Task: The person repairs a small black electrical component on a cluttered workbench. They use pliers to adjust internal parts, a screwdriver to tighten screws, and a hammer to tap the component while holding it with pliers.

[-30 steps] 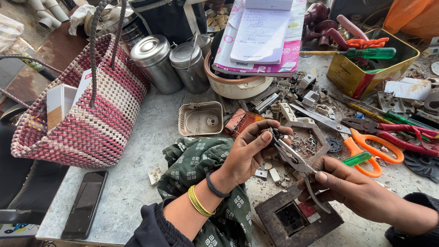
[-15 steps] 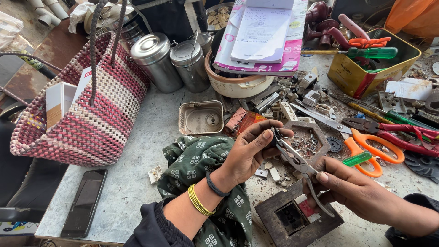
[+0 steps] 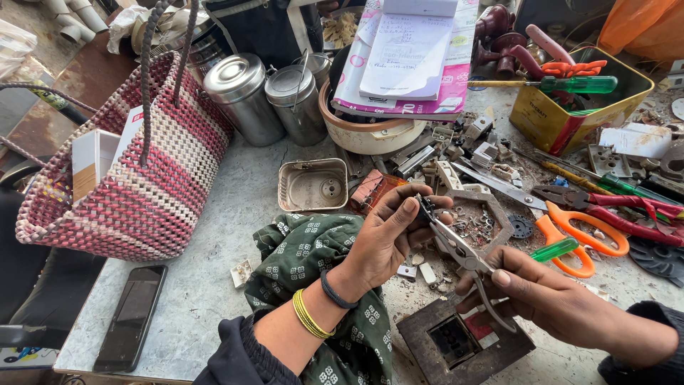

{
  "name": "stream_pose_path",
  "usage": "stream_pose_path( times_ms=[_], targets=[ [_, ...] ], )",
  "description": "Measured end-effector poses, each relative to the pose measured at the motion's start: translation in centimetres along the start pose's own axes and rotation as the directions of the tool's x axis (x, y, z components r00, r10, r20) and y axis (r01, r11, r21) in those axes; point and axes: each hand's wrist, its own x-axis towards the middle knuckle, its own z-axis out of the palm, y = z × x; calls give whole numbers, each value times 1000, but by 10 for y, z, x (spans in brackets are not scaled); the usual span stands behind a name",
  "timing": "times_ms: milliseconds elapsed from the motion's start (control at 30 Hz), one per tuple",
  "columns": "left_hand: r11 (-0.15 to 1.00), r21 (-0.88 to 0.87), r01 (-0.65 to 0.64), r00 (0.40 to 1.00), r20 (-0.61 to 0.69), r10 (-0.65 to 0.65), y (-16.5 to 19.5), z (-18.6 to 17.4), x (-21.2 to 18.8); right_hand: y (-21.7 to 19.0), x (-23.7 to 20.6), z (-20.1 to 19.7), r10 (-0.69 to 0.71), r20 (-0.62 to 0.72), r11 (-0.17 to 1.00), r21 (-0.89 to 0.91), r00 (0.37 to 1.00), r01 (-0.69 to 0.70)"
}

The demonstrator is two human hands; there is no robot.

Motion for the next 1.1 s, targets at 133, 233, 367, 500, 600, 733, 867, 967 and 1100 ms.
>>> stream_pose_path(
  times_ms=[133, 233, 367, 500, 600, 733, 867, 967, 1100],
  targets=[
    [1000, 21, -3, 1000, 27, 2, -1, 0, -1, 1, -2, 3, -116, 167, 988, 119, 979, 96],
    [1000, 23, -8, 1000, 30, 7, -2, 0, -3, 4, -1, 0, -10, 25, 997, 74, 1000, 8],
    [1000, 19, -11, 999, 41, 10, -1, 0, -3, 12, 1, -8, -81, 127, 987, 150, 989, 61],
    [999, 29, -30, 998, 64, 28, 2, 3, -3, 16, 2, -9, -210, 288, 958, 254, 934, 137],
    [999, 26, -43, 997, 66, 41, 5, 5, -4, 12, 1, -5, -187, 266, 956, 270, 946, 114],
    [990, 61, -131, 990, 68, 127, 4, 6, -2, -8, -8, -9, -63, 71, 990, -125, 996, 71],
    [974, 105, -201, 980, 22, 200, -2, 1, -1, -33, -26, -29, -310, -152, 677, -729, 939, 105],
    [922, 353, -159, 984, -18, 177, -7, -3, -3, -47, -28, -40, -539, -250, 283, -953, 804, -107],
    [827, 550, -119, 988, -18, 154, -15, -2, -4, -62, -15, -47, -785, 8, -107, -987, 619, -124]
  ],
)
